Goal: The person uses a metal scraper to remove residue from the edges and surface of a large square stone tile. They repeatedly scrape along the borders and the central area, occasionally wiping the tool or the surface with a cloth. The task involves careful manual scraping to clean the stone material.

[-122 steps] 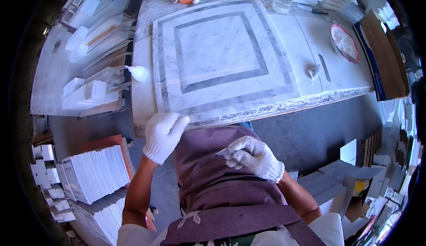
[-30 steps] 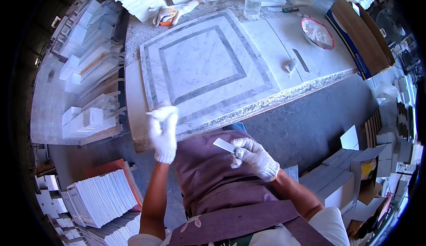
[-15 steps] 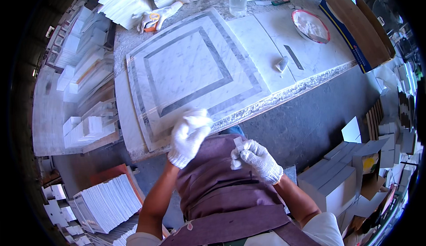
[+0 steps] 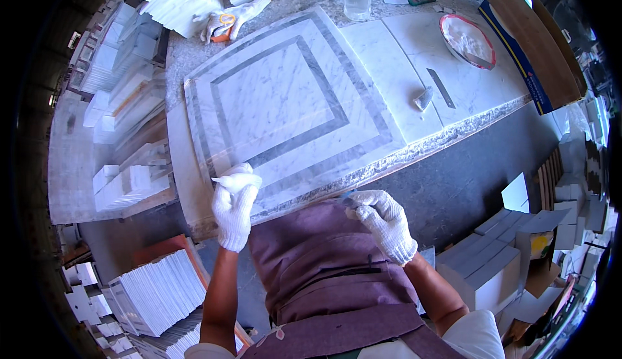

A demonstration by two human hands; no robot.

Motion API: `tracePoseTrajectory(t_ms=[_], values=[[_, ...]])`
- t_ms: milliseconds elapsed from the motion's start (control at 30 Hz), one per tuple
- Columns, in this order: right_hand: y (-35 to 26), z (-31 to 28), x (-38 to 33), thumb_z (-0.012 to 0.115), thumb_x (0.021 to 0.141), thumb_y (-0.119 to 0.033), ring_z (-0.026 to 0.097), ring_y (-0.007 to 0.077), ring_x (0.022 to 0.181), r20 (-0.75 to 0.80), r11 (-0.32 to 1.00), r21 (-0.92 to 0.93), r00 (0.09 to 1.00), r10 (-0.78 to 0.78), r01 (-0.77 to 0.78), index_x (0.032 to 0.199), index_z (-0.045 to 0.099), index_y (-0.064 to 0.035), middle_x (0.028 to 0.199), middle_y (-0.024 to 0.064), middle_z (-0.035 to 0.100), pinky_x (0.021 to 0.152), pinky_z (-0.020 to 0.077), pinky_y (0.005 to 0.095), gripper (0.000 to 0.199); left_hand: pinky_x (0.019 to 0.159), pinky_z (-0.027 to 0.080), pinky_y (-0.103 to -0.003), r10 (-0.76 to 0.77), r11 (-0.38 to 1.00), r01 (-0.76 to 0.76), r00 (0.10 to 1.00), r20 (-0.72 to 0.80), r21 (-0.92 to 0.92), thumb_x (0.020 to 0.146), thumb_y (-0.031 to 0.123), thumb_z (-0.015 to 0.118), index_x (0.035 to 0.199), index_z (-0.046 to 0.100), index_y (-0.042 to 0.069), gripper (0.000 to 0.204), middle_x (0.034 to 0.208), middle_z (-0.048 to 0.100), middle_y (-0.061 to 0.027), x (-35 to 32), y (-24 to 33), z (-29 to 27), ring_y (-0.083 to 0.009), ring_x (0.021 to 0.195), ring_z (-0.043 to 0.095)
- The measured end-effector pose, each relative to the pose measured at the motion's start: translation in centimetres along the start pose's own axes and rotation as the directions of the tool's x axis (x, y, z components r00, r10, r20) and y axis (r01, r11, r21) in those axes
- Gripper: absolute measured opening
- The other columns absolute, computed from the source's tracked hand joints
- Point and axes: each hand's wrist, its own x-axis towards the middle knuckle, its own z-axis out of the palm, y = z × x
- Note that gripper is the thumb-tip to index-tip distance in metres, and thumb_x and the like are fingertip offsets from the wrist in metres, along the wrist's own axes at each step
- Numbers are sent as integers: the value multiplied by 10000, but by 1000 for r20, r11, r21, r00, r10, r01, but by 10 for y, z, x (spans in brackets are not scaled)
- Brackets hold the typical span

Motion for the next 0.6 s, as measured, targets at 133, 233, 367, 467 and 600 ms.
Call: tracePoseTrajectory(t_ms=[133, 233, 367, 467, 600], values=[[-4, 1, -1, 561, 1013, -71, 666, 180, 1039, 27, 999, -38, 999, -26, 27, 1195, 592, 24, 1203, 109, 658, 920, 544, 316, 208, 847, 520, -287, -131, 971, 136, 991, 34, -196, 867, -40, 646, 1082, 648, -11, 216, 1172, 631, -104, -8, 24, 23, -152, 1015, 611], [3, 5, -1, 609, 981, -39, 644, 146, 993, 44, 998, -1, 997, -70, 70, 1164, 633, 18, 1118, 83, 675, 890, 530, 291, 193, 859, 530, -306, -252, 889, 356, 906, 341, -289, 864, 10, 681, 1078, 673, -15, 216, 1088, 690, -102, -15, 46, 24, -161, 979, 647], [-10, 4, -4, 666, 941, -27, 650, 159, 997, 154, 987, -102, 982, -108, 125, 1139, 665, 14, 1103, 92, 700, 892, 527, 302, 202, 853, 551, -327, -110, 937, 291, 771, 627, -193, 838, 33, 739, 986, 728, -11, 155, 1096, 713, -135, -9, 63, 26, -193, 983, 684], [-15, 1, -5, 667, 939, -23, 654, 167, 1016, 177, 977, -155, 977, -116, 144, 1136, 665, 15, 1117, 107, 704, 901, 528, 313, 201, 834, 555, -308, -191, 865, 380, 853, 486, -327, 797, -21, 749, 987, 739, -14, 190, 1095, 713, -130, -8, 58, 26, -185, 956, 681], [-14, -3, -1, 656, 945, -23, 651, 174, 1023, 129, 983, -132, 986, -108, 125, 1127, 665, 16, 1121, 111, 701, 909, 522, 313, 186, 841, 556, -309, -70, 993, 84, 984, 164, -81, 791, -82, 697, 1010, 728, -30, 226, 1126, 696, -127, -2, 41, 23, -184, 987, 671]])
